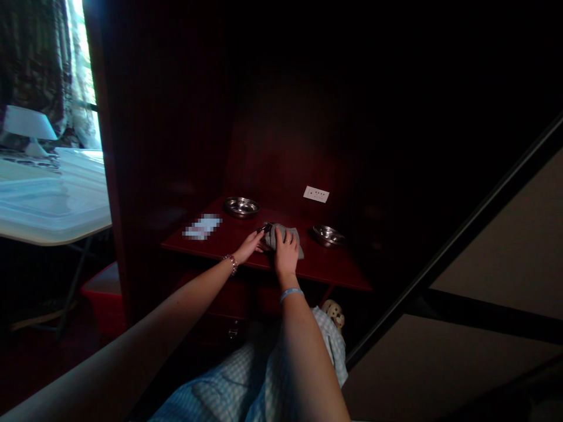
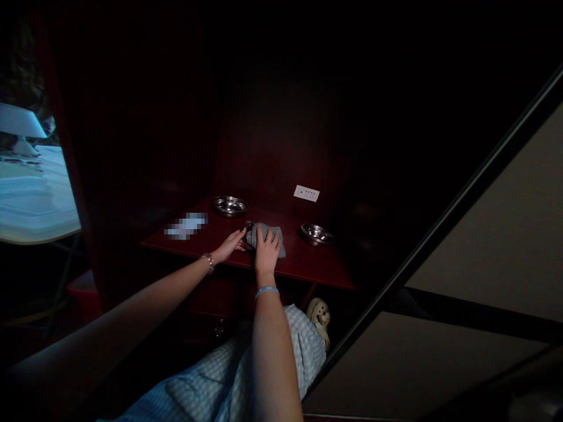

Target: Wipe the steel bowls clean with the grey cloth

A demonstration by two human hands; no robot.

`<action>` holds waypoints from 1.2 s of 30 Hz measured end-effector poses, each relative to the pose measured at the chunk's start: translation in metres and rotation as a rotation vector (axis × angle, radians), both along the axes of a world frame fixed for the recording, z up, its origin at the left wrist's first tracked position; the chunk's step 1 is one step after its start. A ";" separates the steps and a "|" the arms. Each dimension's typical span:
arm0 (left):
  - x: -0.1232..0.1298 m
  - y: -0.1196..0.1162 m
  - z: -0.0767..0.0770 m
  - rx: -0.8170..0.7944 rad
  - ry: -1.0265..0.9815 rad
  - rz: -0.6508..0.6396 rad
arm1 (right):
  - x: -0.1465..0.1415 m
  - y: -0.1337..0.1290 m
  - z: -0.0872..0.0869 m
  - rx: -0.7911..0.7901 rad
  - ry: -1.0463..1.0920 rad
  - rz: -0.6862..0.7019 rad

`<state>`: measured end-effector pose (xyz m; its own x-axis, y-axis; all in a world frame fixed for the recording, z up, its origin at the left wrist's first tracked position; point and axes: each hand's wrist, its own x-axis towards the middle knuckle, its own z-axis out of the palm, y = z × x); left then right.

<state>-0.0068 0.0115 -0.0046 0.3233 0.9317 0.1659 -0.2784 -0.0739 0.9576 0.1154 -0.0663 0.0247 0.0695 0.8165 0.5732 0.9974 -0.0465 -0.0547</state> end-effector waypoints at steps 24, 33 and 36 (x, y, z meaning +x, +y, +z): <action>-0.001 -0.004 0.005 0.106 0.176 -0.099 | 0.018 0.001 0.011 0.332 0.467 0.228; 0.005 -0.005 0.001 0.146 0.234 -0.064 | 0.030 0.021 0.015 0.502 1.000 0.327; 0.005 -0.007 0.003 0.087 0.232 -0.050 | 0.032 0.028 0.011 0.485 1.197 0.331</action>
